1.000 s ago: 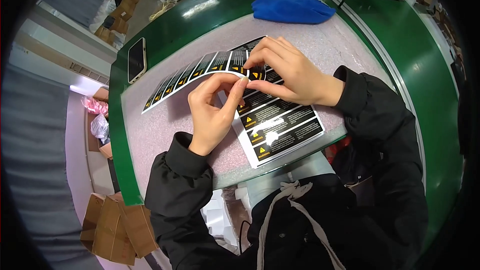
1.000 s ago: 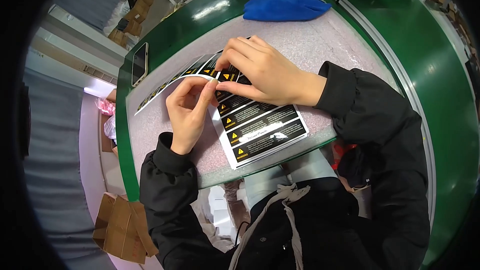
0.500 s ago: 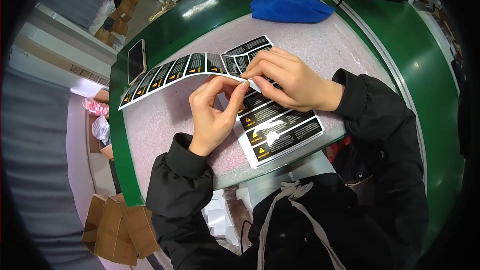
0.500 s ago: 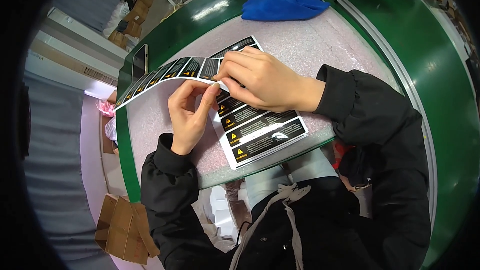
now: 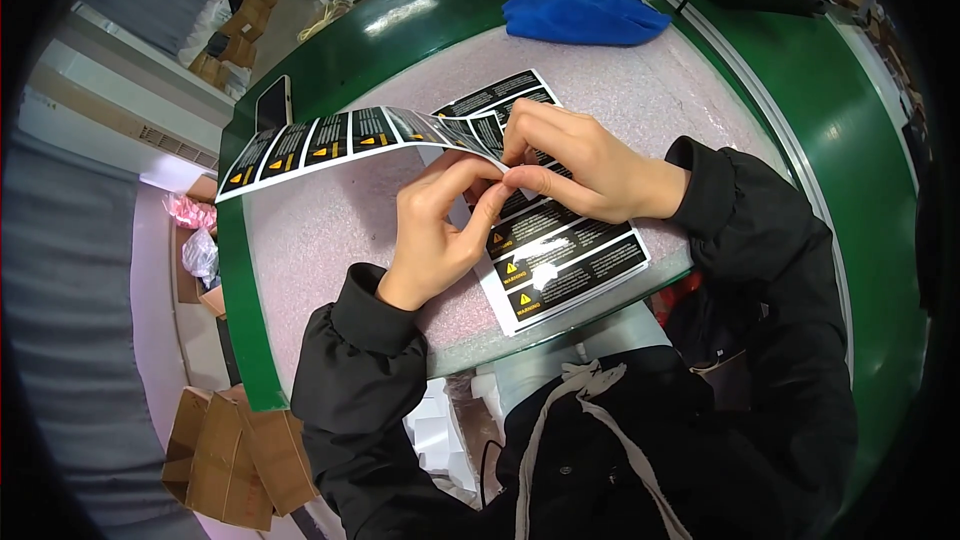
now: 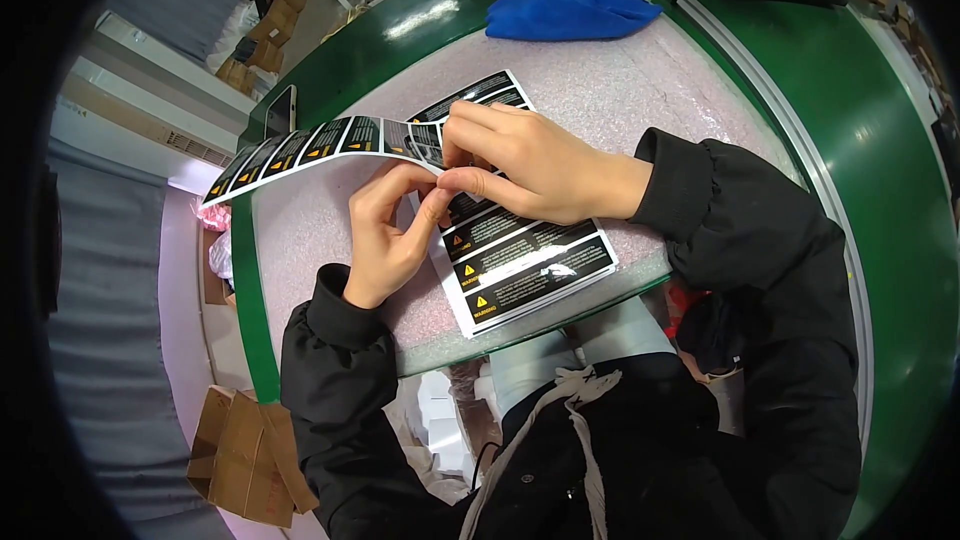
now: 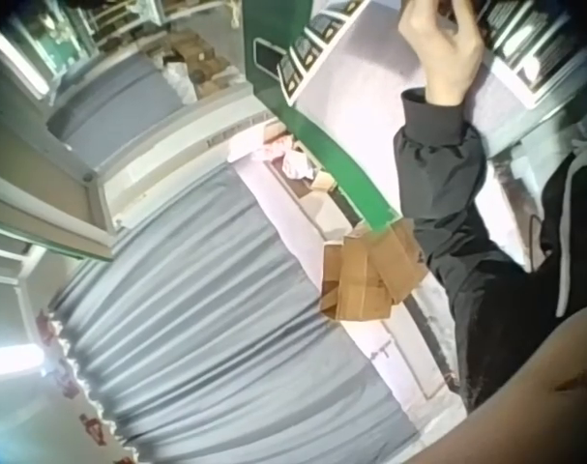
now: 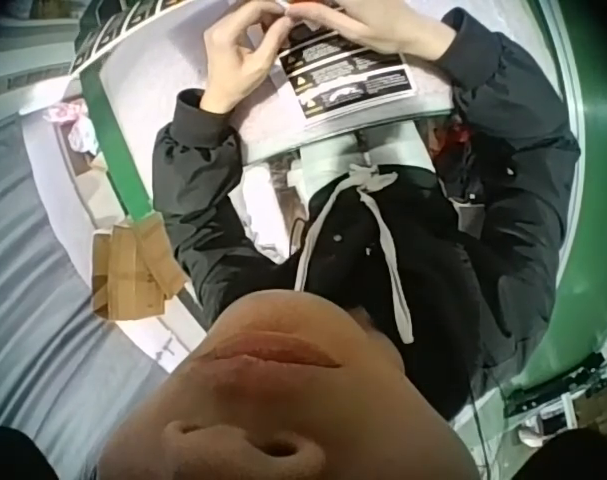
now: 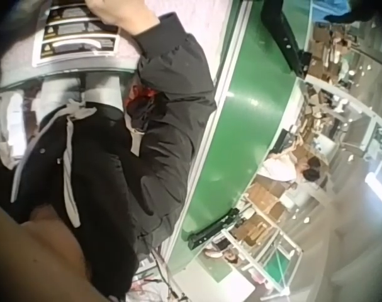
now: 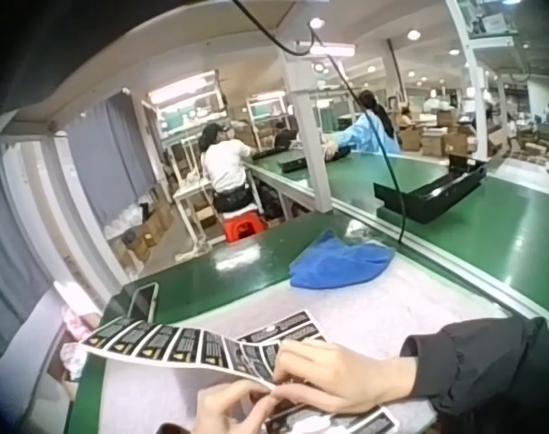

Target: Applying warning labels to black plastic electronic components on an assembly line.

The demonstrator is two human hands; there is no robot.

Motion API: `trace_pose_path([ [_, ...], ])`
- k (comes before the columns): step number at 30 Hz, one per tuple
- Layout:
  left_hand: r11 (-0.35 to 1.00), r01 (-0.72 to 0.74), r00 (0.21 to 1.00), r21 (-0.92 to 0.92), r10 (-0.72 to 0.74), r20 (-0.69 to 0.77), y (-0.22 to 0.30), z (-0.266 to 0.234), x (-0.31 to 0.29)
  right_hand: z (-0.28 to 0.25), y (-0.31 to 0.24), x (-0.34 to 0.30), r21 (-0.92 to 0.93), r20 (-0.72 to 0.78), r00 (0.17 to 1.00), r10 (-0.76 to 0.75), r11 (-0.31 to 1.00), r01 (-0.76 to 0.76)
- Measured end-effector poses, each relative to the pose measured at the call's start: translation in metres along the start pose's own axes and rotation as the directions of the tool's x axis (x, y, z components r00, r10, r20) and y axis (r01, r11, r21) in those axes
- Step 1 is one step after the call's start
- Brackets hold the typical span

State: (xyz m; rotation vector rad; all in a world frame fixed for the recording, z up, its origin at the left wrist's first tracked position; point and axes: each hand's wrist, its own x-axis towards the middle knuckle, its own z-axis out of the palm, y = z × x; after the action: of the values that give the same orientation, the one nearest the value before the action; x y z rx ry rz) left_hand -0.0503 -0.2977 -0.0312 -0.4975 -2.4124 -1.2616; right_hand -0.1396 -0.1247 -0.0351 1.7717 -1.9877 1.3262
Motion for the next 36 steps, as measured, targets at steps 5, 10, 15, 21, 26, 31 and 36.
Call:
trace_pose_path([
  [5, 0.999, 0.015, 1.000, -0.042, -0.015, 0.007, 0.002, 0.002, -0.001, 0.000, 0.003, -0.001, -0.072, -0.035, 0.999, -0.039, 0.997, 0.036],
  [10, 0.999, 0.035, 0.999, -0.005, -0.034, 0.022, 0.002, -0.001, -0.002, 0.000, 0.009, -0.002, -0.002, -0.210, 0.965, 0.158, 0.987, -0.162],
  [15, 0.929, 0.196, 0.977, -0.313, -0.211, -0.014, -0.001, -0.001, 0.001, -0.055, 0.064, 0.011, 0.301, -0.251, 0.817, 0.519, 0.844, -0.444],
  [21, 0.624, 0.572, 0.820, -0.532, -0.454, 0.348, -0.006, -0.015, 0.001, -0.126, 0.109, -0.010, 0.593, -0.432, 0.543, 0.720, 0.680, -0.431],
  [26, 0.543, 0.796, 0.407, -0.267, -0.153, 0.901, -0.007, -0.031, 0.010, -0.116, 0.067, 0.002, 0.060, -0.778, 0.582, 0.236, 0.951, -0.304],
  [31, 0.320, 0.688, 0.694, -0.651, -0.029, 0.719, 0.006, -0.024, 0.000, -0.056, 0.010, 0.004, -0.601, -0.216, 0.898, -0.383, 0.777, 0.187],
  [36, 0.173, 0.607, 0.765, -0.775, 0.138, 0.630, -0.001, -0.022, -0.001, -0.022, -0.014, 0.003, -0.575, 0.024, 0.901, -0.433, 0.731, 0.367],
])
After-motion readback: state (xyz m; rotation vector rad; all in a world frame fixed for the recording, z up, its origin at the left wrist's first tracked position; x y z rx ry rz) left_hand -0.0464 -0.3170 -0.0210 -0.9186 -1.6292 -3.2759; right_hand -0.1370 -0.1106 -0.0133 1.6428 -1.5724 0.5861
